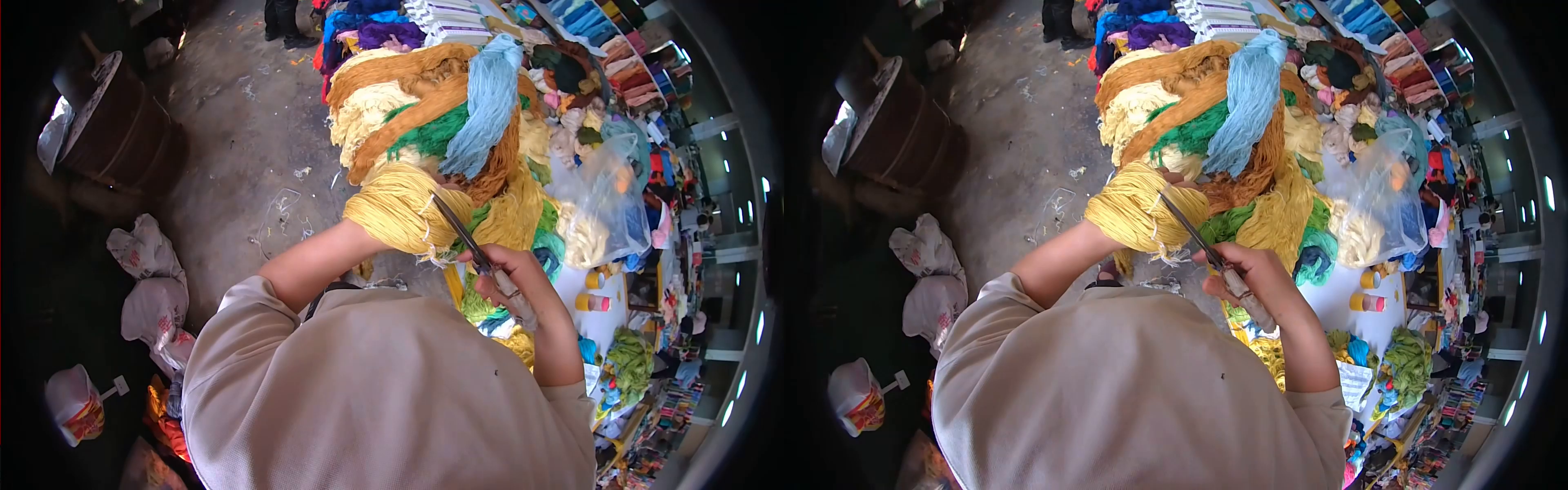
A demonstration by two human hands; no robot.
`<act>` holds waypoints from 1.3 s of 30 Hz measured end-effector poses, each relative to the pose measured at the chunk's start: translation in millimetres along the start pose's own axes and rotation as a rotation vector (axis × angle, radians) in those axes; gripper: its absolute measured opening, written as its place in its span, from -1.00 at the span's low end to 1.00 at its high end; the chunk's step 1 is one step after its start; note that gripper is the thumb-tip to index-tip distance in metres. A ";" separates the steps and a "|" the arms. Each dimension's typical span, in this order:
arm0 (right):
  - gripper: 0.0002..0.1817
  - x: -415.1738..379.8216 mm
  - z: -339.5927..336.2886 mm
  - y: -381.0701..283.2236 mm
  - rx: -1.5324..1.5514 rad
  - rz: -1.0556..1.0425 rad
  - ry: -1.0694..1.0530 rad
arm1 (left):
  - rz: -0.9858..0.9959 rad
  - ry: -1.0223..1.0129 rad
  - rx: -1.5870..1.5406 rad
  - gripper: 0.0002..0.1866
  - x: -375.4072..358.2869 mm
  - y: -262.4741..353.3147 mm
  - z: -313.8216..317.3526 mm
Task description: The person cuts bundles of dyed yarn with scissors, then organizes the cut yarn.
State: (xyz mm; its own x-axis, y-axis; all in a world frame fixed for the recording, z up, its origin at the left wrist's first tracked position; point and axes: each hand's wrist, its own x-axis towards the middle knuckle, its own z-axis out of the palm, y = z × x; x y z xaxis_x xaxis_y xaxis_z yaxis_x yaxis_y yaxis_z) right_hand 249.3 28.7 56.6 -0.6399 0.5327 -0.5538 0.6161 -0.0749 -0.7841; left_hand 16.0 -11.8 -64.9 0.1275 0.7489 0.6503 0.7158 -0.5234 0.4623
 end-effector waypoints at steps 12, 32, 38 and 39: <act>-0.67 17.2 15.5 16.6 0.104 -0.491 0.266 | -0.118 -0.172 -0.072 -0.54 -4.0 8.5 26.6; -0.51 -38.6 15.4 88.7 0.919 -0.768 0.190 | -0.370 0.058 -0.047 -0.61 -6.0 -63.1 100.4; -0.72 -51.9 -10.7 135.9 1.274 -0.675 -0.336 | -0.602 -0.305 0.567 -0.73 67.7 -13.4 70.4; -0.72 -53.7 -14.6 128.6 1.286 -0.683 -0.323 | -0.586 -0.130 0.375 -0.72 63.8 -57.8 79.0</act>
State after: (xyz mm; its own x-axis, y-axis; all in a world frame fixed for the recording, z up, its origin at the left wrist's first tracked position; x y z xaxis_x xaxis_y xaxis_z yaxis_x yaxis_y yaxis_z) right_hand 369.6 2.8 -10.4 -0.8082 0.5783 0.1111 -0.5432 -0.6594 -0.5198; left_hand 37.1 98.4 -97.7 -0.2872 0.9191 0.2696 0.8768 0.1390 0.4602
